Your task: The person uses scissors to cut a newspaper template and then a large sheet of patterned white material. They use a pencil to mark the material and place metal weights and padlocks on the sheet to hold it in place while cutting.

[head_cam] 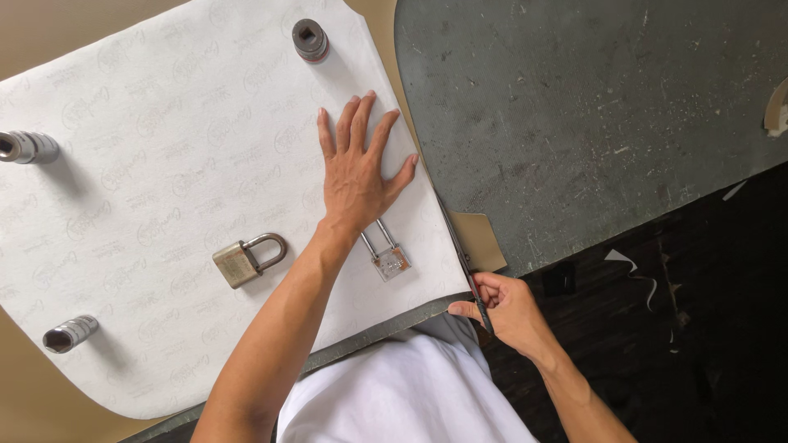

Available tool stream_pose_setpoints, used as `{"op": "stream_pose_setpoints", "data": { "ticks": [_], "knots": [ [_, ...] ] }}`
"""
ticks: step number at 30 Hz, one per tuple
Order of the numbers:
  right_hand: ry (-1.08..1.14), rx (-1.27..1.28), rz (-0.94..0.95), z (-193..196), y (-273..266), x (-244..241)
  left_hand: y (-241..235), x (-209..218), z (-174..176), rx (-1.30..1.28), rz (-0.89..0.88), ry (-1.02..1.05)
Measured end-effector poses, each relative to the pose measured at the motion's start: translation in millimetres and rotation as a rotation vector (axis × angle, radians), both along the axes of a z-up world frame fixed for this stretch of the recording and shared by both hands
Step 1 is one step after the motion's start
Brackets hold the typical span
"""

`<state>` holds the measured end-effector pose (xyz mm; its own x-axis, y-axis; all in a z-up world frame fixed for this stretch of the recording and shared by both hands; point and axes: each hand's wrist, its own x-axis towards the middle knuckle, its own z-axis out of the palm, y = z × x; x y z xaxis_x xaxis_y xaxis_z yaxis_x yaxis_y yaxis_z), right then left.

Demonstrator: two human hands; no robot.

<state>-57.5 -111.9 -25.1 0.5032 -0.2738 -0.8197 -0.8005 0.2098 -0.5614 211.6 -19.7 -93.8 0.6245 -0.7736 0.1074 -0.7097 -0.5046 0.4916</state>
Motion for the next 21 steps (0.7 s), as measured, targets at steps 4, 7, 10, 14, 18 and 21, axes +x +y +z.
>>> {"op": "stream_pose_setpoints", "data": {
  "ticks": [4,7,10,14,18,21],
  "knots": [
    [0.009,0.025,0.001,2,0,6,3,1,0,-0.005,0.011,-0.015],
    [-0.011,-0.038,0.056,1,-3,12,3,0,1,-0.007,0.011,-0.014],
    [0.029,-0.047,0.072,0,-6,18,0,2,1,-0.010,0.013,-0.015],
    [-0.035,-0.040,0.049,-1,-4,15,3,0,-1,0.003,0.019,-0.025],
    [-0.016,-0.030,0.072,-2,-5,10,3,1,-2,0.028,0.006,0.001],
    [0.039,0.007,0.063,1,-5,7,2,5,-3,0.031,-0.039,0.044]
  ]
}}
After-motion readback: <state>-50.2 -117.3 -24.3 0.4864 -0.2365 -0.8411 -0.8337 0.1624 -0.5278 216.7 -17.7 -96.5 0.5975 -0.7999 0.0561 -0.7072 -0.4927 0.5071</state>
